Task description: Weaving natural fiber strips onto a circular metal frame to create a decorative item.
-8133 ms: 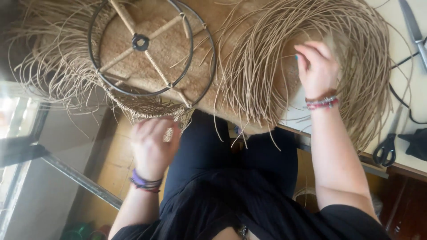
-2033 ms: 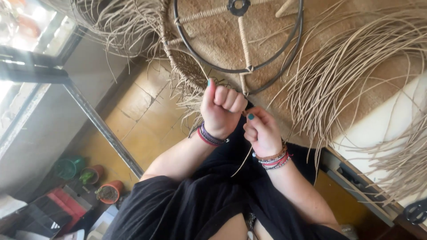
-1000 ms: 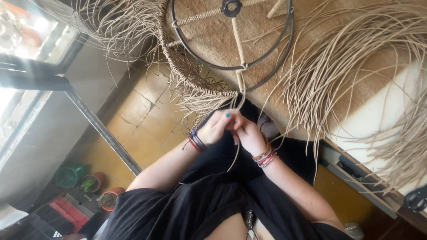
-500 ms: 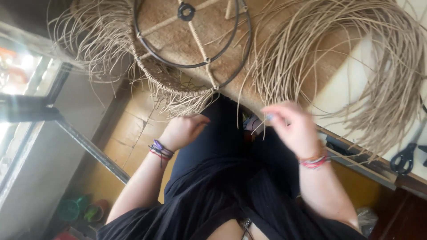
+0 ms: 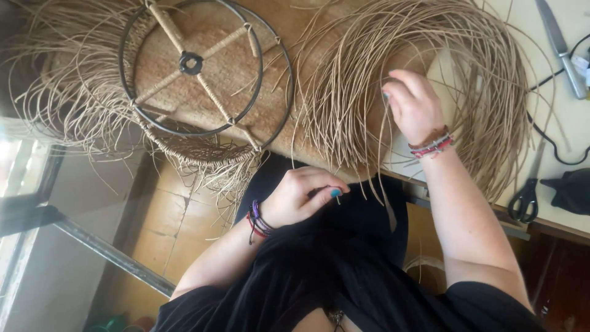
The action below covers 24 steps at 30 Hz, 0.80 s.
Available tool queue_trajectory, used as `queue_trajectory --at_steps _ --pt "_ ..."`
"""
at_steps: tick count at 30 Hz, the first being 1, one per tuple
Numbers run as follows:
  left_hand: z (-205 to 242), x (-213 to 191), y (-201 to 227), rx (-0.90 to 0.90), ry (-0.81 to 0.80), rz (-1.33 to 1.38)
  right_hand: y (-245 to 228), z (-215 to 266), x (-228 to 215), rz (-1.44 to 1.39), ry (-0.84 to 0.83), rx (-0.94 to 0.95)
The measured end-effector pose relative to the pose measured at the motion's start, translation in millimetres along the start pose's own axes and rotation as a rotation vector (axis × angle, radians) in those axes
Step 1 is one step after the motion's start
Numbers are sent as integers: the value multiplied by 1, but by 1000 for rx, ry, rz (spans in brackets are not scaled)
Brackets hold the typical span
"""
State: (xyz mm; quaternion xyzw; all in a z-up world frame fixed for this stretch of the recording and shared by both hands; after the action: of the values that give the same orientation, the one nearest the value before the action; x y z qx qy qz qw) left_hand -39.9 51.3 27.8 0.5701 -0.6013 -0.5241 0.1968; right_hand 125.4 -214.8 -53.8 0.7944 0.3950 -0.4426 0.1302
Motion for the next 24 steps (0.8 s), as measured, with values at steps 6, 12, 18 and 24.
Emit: queue_trajectory --at_steps 6,12,18,24 --pt "-10 35 -24 -333 20 606 -98 -28 -91 -1225 285 187" --pt "-13 56 -49 -475 236 1442 -163 56 -104 -1772 182 561" --pt "17 -29 -58 -448 568 1109 -139 157 -102 -1676 122 848" --pt "30 -27 -22 -477 693 669 -158 173 -108 -1543 330 793"
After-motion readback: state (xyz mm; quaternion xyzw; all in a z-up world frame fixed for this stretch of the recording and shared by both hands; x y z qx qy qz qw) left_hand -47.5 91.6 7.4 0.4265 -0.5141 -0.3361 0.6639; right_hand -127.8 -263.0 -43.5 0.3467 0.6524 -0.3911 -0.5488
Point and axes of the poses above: each hand's wrist, its own z-axis away from the middle knuckle, its own x-axis out of the palm, y = z × x, the point moved 3 cm from there along -z, towards the middle knuckle, and after that the axes turned 11 degrees about -z, right-handed, at the moved point
